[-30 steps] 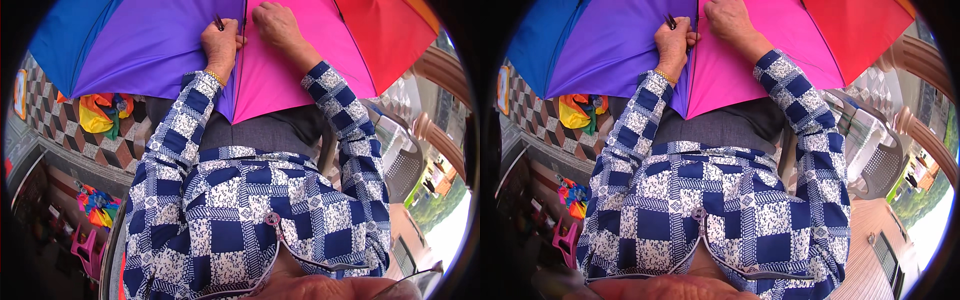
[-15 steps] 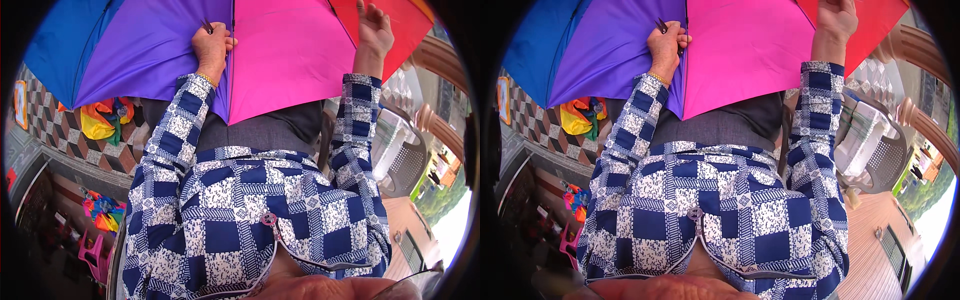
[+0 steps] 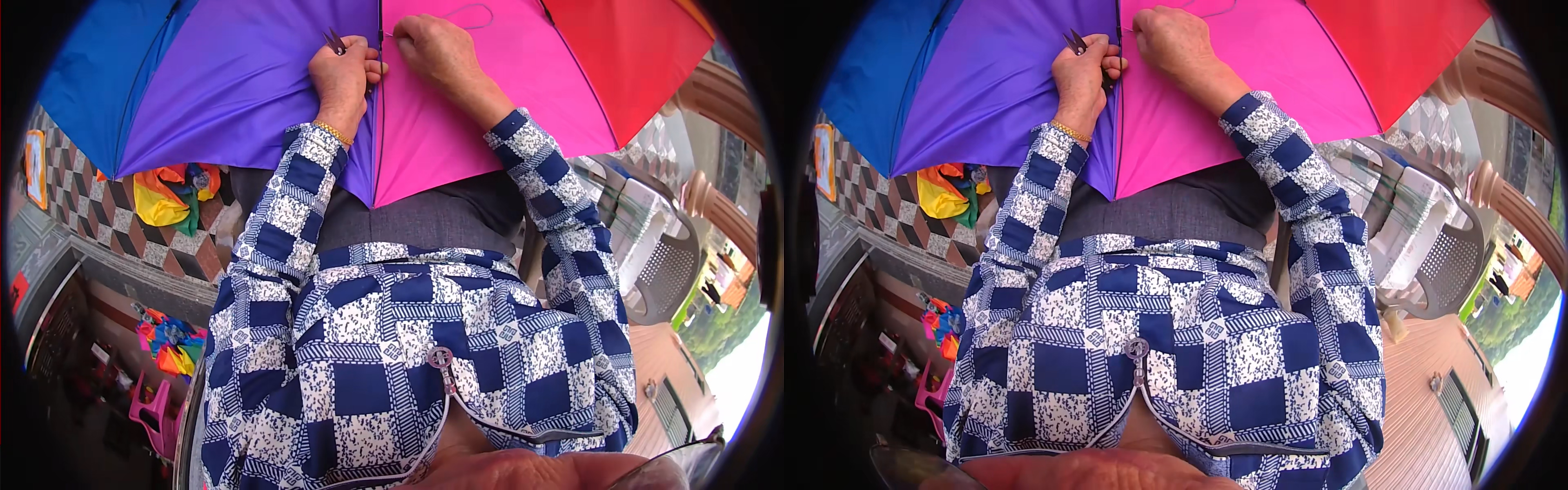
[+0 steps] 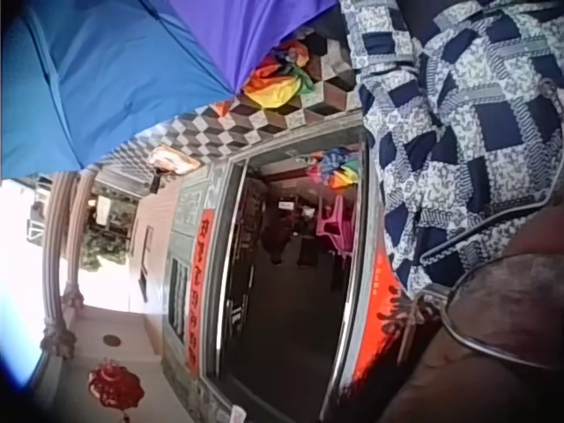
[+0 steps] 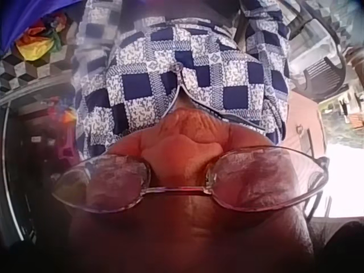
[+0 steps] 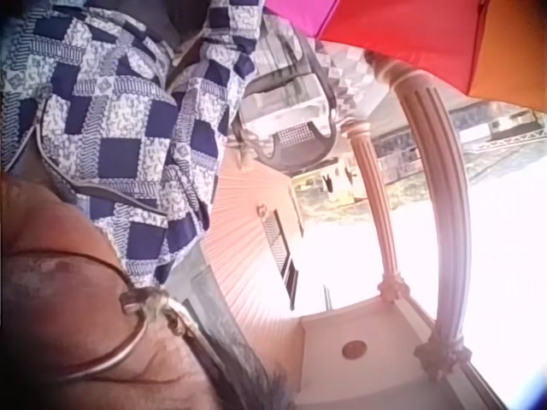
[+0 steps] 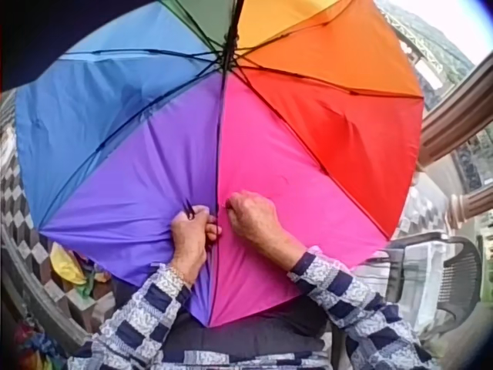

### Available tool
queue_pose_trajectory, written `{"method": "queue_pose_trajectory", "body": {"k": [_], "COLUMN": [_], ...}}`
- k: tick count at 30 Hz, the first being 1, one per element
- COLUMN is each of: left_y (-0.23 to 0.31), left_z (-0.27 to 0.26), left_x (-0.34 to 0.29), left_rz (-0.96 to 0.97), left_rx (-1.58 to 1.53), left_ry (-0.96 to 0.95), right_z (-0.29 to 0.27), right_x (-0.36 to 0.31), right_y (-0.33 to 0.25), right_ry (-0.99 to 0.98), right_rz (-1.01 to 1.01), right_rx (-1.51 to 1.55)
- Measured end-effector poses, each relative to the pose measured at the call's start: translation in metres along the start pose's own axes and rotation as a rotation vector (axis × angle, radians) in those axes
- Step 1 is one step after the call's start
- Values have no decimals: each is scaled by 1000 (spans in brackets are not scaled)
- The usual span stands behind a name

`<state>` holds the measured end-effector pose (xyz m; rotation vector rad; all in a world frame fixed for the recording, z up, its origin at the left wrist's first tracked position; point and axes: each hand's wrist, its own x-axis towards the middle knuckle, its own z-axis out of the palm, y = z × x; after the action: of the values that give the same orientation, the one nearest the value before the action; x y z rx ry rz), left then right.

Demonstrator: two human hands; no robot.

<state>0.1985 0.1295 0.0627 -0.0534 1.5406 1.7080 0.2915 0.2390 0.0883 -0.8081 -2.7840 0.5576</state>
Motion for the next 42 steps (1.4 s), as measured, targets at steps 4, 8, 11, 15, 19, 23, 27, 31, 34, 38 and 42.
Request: {"method": "queue_pose_trajectory", "body": {"k": [4,8,11,15,19,23,27,31,34,38,42], "left_y": [-1,-1,-2,-5,-8,-8,-8,-6,-7,-6,-8], "left_z": [-1,-2,-1,3,3,3,7,2,2,4,4], "left_x": [1,3,2,1,3,8,7,6,4,3,2], "left_rz": [-12,-11,-6,3,11,20,6,18,30,50,62], "left_rx": [5,-2,-22,-61,-55,-5,3,-35,-87,-126,-93], "left_ry": [-4,-4,0,0,-22,-44,-41,-5,10,4,30], "right_z": [4,7,11,20,29,27,25,2,-17,-5,18], "right_x": [1,2,1,1,5,3,2,-1,-8,2,4], "right_y": [0,3,4,3,1,0,3,-2,3,-7,2], "right_ry": [-56,-104,-76,-8,68,115,124,-58,67,215,39], "right_rz": [18,35,18,26,50,-7,4,31,-249,-237,-88], "right_rx": [-4,8,18,63,117,189,208,183,-117,-88,-42]}}
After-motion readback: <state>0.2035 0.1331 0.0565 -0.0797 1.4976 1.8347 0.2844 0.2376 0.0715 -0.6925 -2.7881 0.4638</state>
